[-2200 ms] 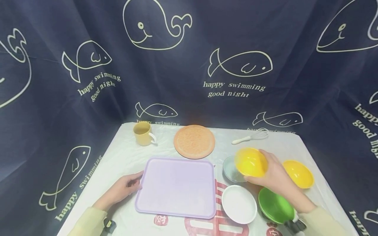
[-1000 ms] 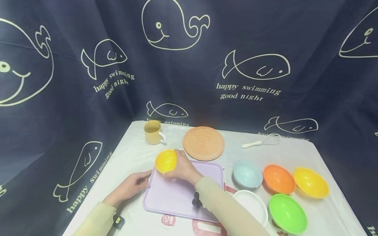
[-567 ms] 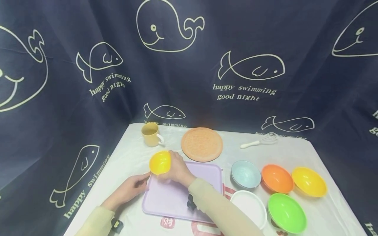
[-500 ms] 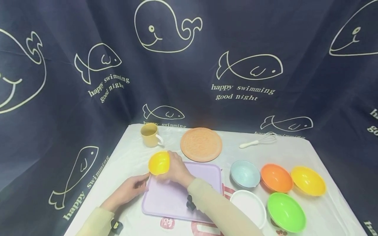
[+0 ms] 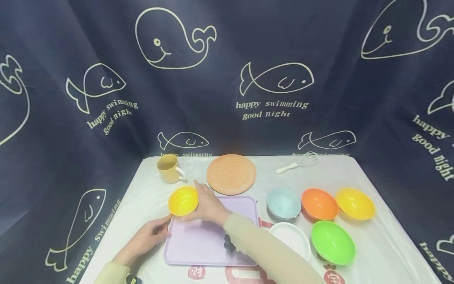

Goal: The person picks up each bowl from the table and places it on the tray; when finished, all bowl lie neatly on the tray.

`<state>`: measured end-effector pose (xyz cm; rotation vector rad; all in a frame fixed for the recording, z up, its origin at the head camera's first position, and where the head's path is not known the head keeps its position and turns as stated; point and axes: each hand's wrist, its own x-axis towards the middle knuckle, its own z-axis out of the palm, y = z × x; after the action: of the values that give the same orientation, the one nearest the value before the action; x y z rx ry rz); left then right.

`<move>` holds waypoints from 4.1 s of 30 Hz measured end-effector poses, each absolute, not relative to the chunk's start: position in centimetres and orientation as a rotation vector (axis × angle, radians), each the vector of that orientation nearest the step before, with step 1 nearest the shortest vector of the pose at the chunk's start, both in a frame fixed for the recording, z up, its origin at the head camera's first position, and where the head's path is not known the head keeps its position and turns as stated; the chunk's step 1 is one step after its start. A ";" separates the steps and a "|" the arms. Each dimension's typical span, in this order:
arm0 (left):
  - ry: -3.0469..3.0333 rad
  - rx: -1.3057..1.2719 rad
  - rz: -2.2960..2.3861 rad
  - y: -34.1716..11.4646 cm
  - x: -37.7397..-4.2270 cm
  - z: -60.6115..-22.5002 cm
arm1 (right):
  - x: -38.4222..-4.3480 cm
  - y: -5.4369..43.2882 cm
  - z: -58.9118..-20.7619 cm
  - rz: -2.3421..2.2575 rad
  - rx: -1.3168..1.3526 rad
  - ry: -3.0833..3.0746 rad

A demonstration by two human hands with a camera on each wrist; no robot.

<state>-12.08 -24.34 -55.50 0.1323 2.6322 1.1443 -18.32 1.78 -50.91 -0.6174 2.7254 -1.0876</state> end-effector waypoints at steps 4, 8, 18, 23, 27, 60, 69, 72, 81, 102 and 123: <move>2.636 0.101 1.159 -24.6 -11.9 -55.5 | -17.9 3.8 -49.2 -1.064 -0.660 2.728; 2.628 0.104 1.175 -24.7 -11.7 -55.3 | -17.5 6.7 -48.1 -1.070 -0.687 2.758; 2.607 0.095 1.177 -24.2 -11.4 -55.1 | -16.2 17.8 -45.7 -1.114 -0.634 2.912; 2.600 0.086 1.156 -24.1 -11.5 -55.0 | -15.5 24.1 -45.1 -1.092 -0.536 3.007; 2.580 0.080 1.153 -23.9 -11.5 -54.7 | -14.4 28.9 -44.9 -1.053 -0.408 3.047; 2.575 0.112 1.186 -24.1 -11.7 -54.7 | -9.4 50.6 -51.9 -0.963 0.122 2.900; 2.582 0.087 1.169 -24.0 -11.7 -54.5 | -9.6 50.4 -52.5 -0.998 0.147 2.911; 2.578 0.088 1.175 -24.0 -11.8 -54.7 | -9.6 50.5 -52.6 -0.992 0.157 2.900; 2.572 0.109 1.188 -24.2 -12.0 -55.0 | -9.6 50.7 -52.8 -0.997 0.166 2.895; 2.602 0.114 1.175 -24.1 -12.0 -54.6 | -8.9 51.6 -51.4 -0.924 0.211 3.018; 2.613 0.106 1.160 -24.1 -11.9 -54.7 | -10.1 43.3 -45.3 -0.955 -0.042 3.061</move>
<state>-11.90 -24.12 -54.74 0.1056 2.6132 1.1603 -10.06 43.29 -45.25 -0.0424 3.0613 -0.9553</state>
